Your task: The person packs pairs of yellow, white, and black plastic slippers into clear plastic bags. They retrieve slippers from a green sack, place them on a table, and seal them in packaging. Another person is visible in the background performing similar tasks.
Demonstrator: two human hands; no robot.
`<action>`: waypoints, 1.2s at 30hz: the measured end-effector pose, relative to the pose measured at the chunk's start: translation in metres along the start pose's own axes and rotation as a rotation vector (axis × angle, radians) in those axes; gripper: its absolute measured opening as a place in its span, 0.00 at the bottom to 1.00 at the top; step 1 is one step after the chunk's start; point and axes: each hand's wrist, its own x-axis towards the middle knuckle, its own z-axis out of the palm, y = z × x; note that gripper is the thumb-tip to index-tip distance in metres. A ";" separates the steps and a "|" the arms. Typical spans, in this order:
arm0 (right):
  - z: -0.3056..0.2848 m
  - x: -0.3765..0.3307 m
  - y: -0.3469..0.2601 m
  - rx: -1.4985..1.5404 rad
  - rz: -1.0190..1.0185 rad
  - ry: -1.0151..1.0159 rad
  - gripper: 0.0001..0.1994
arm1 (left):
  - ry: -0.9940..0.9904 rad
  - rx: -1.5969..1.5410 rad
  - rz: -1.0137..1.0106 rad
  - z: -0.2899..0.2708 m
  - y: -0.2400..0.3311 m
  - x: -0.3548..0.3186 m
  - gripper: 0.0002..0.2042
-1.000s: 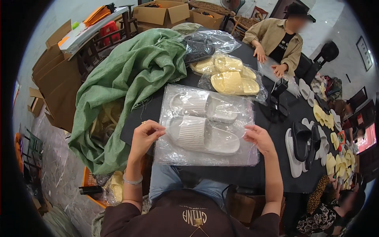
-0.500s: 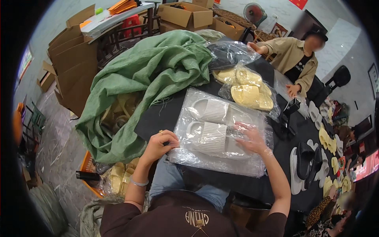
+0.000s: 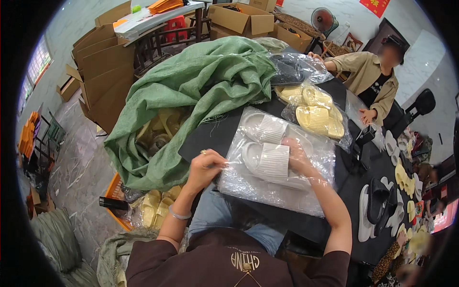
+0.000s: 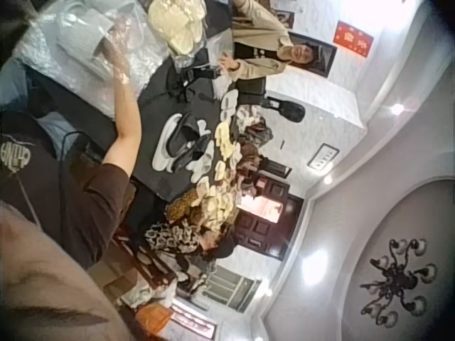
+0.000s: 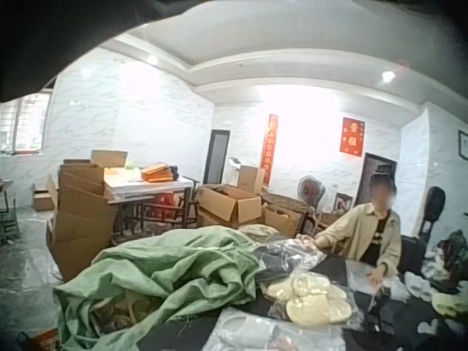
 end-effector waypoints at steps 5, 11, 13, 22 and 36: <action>0.001 0.003 0.059 -0.303 -0.185 0.129 0.16 | -0.066 0.084 -0.090 -0.019 0.016 0.000 0.05; -0.011 0.005 0.014 -0.418 -0.151 -0.018 0.14 | -0.258 0.468 0.260 -0.058 0.009 -0.002 0.09; -0.003 0.005 0.054 -0.425 -0.274 0.179 0.12 | -0.255 0.351 0.235 -0.052 0.020 0.008 0.11; -0.037 -0.024 -0.035 0.022 -0.266 0.179 0.10 | -0.270 0.635 0.617 -0.011 0.046 0.015 0.18; -0.013 -0.029 0.053 -0.497 -0.374 0.255 0.12 | -0.339 0.516 0.217 0.024 0.053 0.044 0.16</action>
